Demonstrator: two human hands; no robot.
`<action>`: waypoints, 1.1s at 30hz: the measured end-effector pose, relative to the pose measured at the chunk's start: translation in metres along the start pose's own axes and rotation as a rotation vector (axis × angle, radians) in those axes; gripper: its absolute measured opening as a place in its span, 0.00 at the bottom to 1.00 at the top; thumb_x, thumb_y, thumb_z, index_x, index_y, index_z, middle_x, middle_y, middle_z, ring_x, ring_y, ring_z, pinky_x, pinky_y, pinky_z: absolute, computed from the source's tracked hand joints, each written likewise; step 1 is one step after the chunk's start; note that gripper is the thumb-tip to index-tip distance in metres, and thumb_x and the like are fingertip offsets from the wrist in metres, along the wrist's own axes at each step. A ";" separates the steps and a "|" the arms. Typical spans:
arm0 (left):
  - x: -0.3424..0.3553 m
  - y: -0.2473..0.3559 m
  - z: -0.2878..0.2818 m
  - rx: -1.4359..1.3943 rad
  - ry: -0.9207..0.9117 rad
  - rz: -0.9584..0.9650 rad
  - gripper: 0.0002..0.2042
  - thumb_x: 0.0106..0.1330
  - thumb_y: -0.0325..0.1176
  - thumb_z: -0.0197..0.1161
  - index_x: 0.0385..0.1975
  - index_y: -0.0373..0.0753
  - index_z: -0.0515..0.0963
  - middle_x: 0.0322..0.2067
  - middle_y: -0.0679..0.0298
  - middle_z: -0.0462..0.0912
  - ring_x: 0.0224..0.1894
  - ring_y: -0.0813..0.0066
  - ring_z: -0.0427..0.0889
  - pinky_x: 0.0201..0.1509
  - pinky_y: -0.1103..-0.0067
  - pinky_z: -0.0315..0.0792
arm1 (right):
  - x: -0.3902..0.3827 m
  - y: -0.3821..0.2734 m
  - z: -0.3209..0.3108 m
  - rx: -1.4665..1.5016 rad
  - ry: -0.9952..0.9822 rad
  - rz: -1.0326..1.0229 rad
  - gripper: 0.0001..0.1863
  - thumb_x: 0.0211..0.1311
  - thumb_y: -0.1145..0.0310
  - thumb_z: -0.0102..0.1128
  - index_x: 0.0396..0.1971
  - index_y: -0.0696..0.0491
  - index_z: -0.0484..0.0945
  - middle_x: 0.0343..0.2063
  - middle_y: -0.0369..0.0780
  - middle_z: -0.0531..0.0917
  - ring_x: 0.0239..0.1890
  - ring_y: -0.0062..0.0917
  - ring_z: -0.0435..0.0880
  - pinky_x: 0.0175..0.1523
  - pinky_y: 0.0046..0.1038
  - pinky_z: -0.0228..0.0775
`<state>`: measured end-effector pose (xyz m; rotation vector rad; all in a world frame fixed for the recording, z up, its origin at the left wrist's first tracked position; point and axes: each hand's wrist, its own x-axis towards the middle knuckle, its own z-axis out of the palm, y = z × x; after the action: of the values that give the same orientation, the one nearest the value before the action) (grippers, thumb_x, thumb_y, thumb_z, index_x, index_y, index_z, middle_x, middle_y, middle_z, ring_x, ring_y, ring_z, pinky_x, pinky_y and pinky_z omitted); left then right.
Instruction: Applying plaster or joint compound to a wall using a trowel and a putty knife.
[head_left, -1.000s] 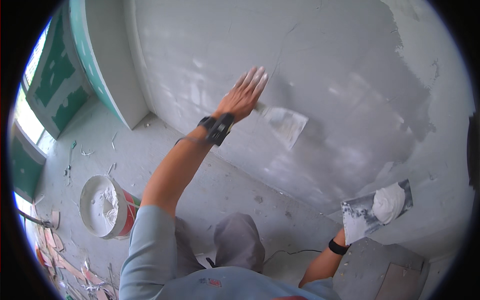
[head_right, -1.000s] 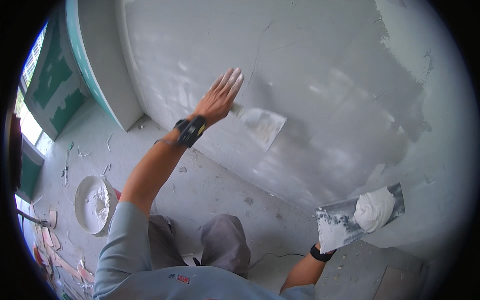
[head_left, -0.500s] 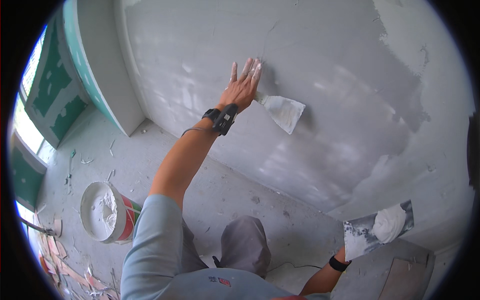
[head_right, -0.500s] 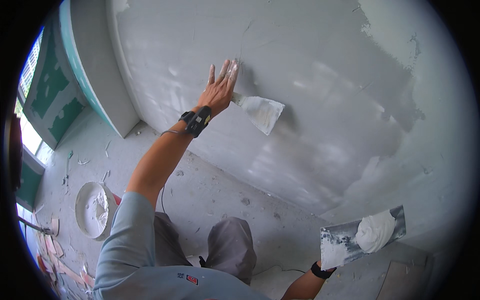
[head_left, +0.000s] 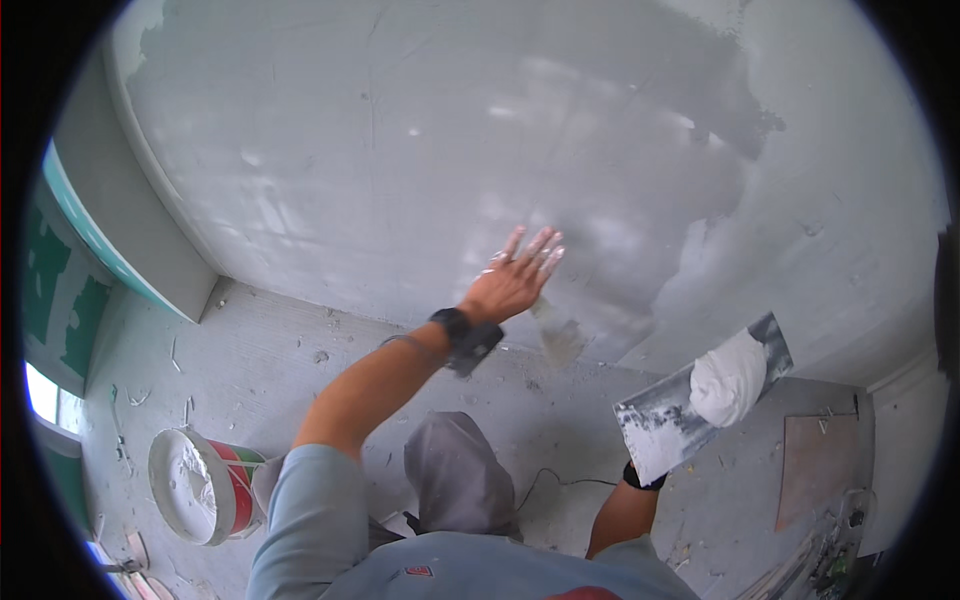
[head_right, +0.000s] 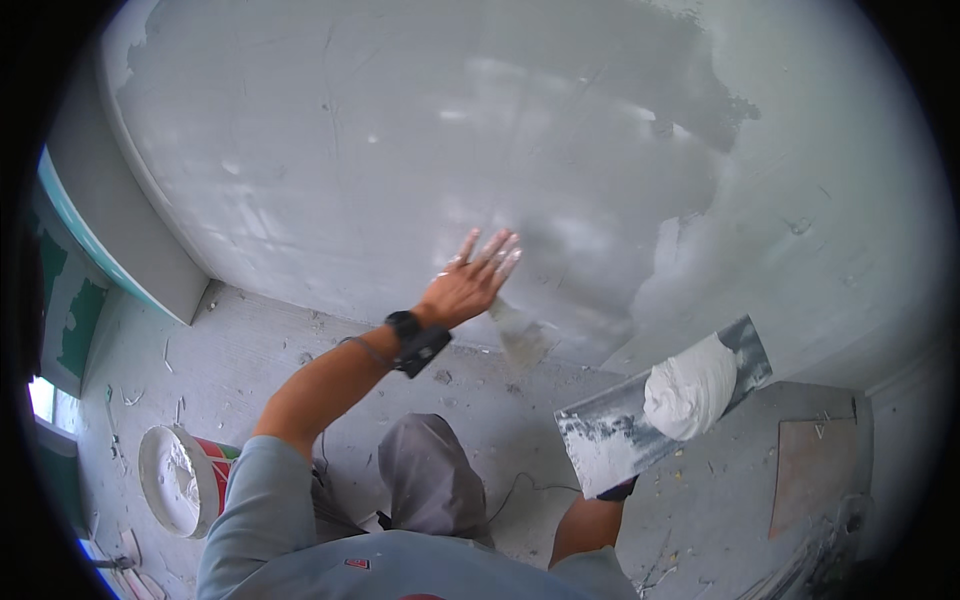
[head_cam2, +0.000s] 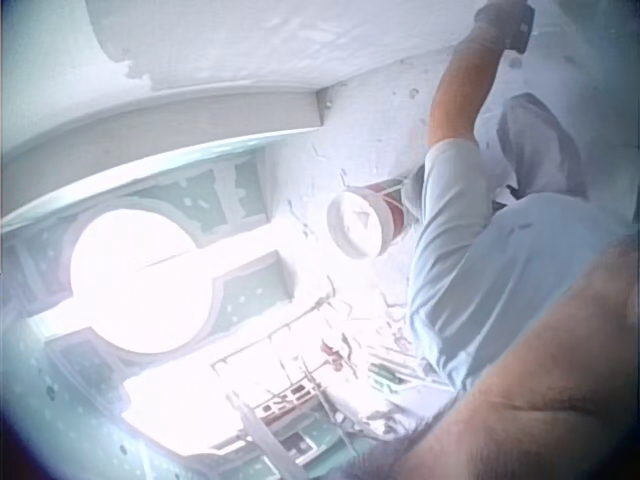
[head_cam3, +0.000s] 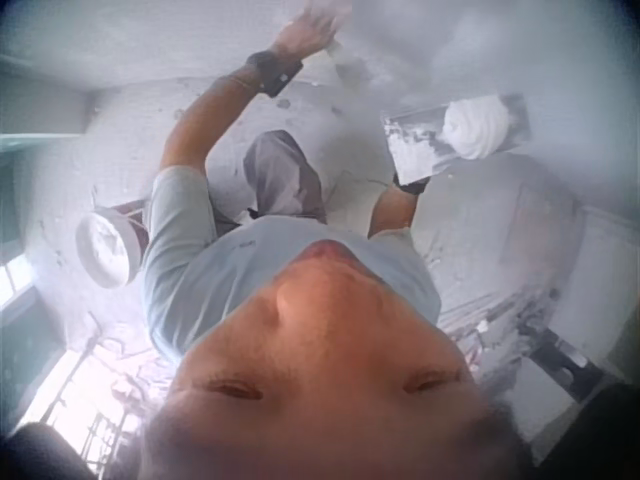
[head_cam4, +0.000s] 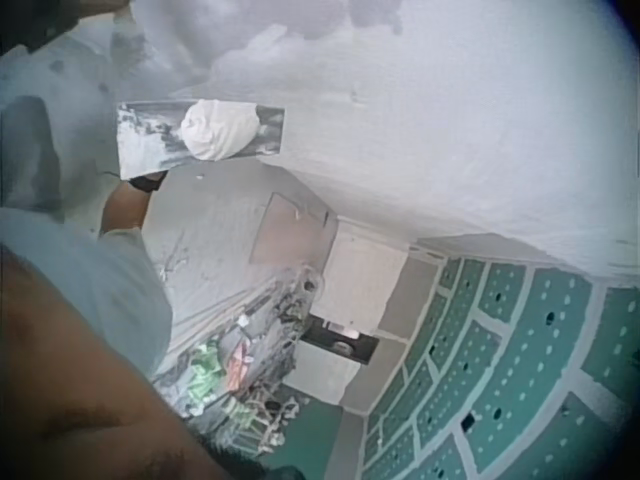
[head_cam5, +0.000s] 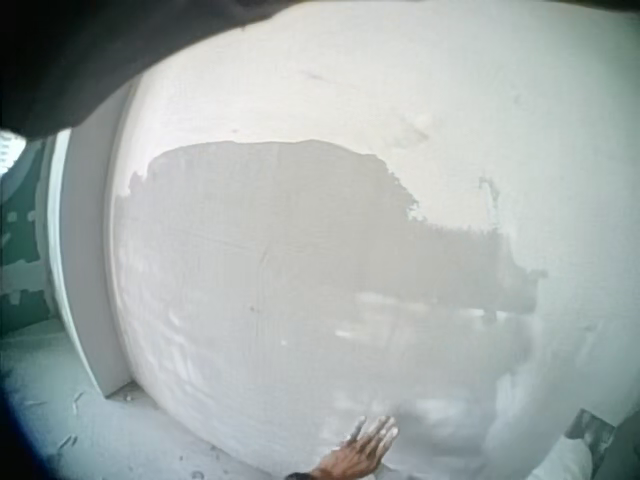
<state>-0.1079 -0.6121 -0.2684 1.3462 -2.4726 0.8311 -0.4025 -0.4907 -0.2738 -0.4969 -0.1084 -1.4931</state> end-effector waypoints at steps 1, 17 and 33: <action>0.018 0.004 0.006 -0.002 0.007 0.004 0.26 0.60 0.28 0.46 0.59 0.32 0.51 0.62 0.52 0.47 0.66 0.60 0.39 0.66 0.57 0.34 | 0.001 -0.004 -0.003 -0.008 0.004 -0.010 0.23 0.58 0.57 0.49 0.48 0.56 0.64 0.46 0.45 0.68 0.48 0.34 0.67 0.50 0.35 0.55; -0.062 0.016 0.070 -0.018 -0.430 -0.323 0.15 0.57 0.31 0.47 0.41 0.31 0.71 0.40 0.55 0.76 0.47 0.58 0.72 0.54 0.68 0.63 | -0.016 -0.015 -0.005 -0.060 0.044 0.057 0.26 0.58 0.56 0.48 0.51 0.57 0.62 0.50 0.46 0.65 0.52 0.36 0.63 0.55 0.38 0.51; -0.271 0.021 -0.082 -0.233 -0.538 -0.677 0.05 0.52 0.27 0.52 0.29 0.40 0.72 0.26 0.59 0.78 0.28 0.62 0.79 0.29 0.70 0.72 | 0.005 -0.016 -0.029 0.008 -0.060 0.193 0.28 0.58 0.55 0.47 0.54 0.57 0.60 0.54 0.47 0.63 0.56 0.39 0.60 0.60 0.42 0.46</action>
<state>0.0206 -0.3653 -0.3256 2.3194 -2.0633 0.0217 -0.4247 -0.5061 -0.2939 -0.5307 -0.1102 -1.2895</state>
